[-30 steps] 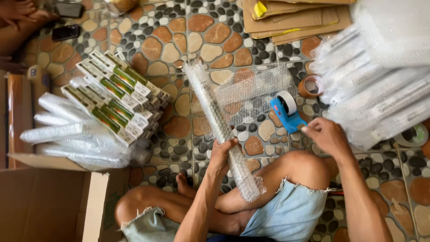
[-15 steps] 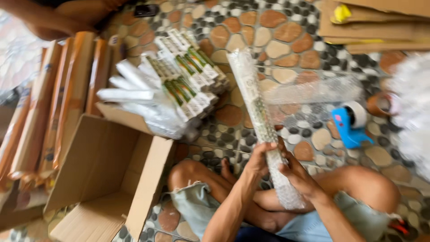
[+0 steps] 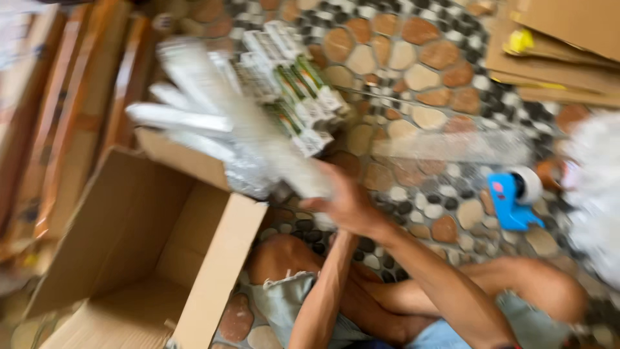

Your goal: The person takes small rectangular boxes from a cardboard box and wraps each one individually in bubble wrap. They use a tape dispenser to secure the bubble wrap around each item and place the wrapped items into the box.

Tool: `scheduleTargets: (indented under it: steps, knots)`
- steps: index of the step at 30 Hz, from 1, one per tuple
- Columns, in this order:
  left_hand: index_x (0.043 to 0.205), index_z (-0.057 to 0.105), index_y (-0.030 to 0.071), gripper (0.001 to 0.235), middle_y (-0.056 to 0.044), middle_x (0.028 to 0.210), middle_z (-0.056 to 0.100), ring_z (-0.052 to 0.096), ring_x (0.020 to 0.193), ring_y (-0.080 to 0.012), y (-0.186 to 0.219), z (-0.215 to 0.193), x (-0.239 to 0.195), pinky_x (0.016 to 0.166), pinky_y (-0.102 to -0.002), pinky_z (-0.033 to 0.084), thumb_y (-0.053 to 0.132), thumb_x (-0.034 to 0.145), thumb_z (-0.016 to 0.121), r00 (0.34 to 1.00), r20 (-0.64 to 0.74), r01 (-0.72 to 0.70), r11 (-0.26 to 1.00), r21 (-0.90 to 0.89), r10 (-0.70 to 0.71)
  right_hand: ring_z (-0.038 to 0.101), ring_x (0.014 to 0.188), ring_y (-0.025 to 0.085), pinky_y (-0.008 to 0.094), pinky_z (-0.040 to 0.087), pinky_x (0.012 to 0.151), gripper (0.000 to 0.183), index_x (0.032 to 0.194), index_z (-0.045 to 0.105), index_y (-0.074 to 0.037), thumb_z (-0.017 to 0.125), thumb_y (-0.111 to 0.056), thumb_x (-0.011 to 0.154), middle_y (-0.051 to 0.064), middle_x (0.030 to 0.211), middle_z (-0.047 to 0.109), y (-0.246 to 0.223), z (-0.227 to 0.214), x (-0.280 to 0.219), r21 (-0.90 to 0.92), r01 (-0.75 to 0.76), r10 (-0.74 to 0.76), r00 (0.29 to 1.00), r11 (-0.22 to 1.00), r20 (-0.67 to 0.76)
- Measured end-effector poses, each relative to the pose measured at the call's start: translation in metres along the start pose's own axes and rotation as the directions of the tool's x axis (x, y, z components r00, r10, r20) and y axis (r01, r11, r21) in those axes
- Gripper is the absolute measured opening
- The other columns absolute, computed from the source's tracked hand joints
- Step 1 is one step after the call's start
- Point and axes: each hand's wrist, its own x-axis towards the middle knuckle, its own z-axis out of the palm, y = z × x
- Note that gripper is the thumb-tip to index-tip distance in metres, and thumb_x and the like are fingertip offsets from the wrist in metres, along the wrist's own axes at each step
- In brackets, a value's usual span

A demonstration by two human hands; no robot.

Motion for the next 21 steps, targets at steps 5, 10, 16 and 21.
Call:
scheduleTargets:
  steps: [5, 10, 16, 21]
  knots:
    - [0.136, 0.063, 0.021, 0.059, 0.001, 0.112, 0.07, 0.072, 0.1, -0.0174, 0.05, 0.017, 0.0, 0.087, -0.034, 0.058, 0.041, 0.085, 0.084, 0.971, -0.235, -0.226, 0.442, -0.868, 0.036, 0.069, 0.115, 0.035, 0.046, 0.055, 0.101, 0.061, 0.138, 0.066, -0.01, 0.08, -0.046, 0.091, 0.014, 0.124, 0.068, -0.018, 0.015, 0.023, -0.155, 0.174, -0.187, 0.98, 0.972, -0.072]
    - [0.126, 0.067, 0.021, 0.037, -0.001, 0.1, 0.067, 0.07, 0.097, -0.024, 0.13, 0.051, -0.006, 0.081, -0.041, 0.056, 0.034, 0.092, 0.073, 0.924, -0.382, -0.292, -0.605, -0.741, 0.022, 0.069, 0.11, 0.034, 0.046, 0.054, 0.098, 0.037, 0.129, 0.072, -0.013, 0.077, -0.031, 0.097, 0.011, 0.119, 0.068, 0.187, -0.071, -0.033, -0.317, -0.213, 0.115, 0.947, 0.924, -0.301]
    - [0.124, 0.066, 0.025, 0.04, 0.0, 0.103, 0.062, 0.064, 0.095, -0.0247, 0.158, 0.034, -0.01, 0.08, -0.042, 0.051, 0.036, 0.086, 0.073, 0.869, -0.448, -0.481, -0.564, -0.671, -0.208, 0.039, 0.149, 0.047, 0.057, 0.032, 0.121, 0.072, 0.156, 0.053, -0.015, 0.074, -0.038, 0.091, 0.027, 0.159, 0.045, 0.261, -0.147, -0.11, -0.706, -0.461, 0.451, 0.865, 0.538, -0.221]
    - [0.134, 0.061, 0.021, 0.052, -0.005, 0.118, 0.059, 0.06, 0.11, -0.0261, 0.155, 0.028, -0.015, 0.087, -0.04, 0.045, 0.033, 0.084, 0.071, 0.775, -0.541, -0.631, -0.348, -0.694, -0.326, 0.066, 0.108, 0.039, 0.048, 0.05, 0.101, 0.042, 0.13, 0.073, -0.016, 0.073, -0.032, 0.091, 0.015, 0.117, 0.064, 0.295, -0.122, -0.119, -0.628, -0.093, 0.228, 0.964, 0.772, 0.138]
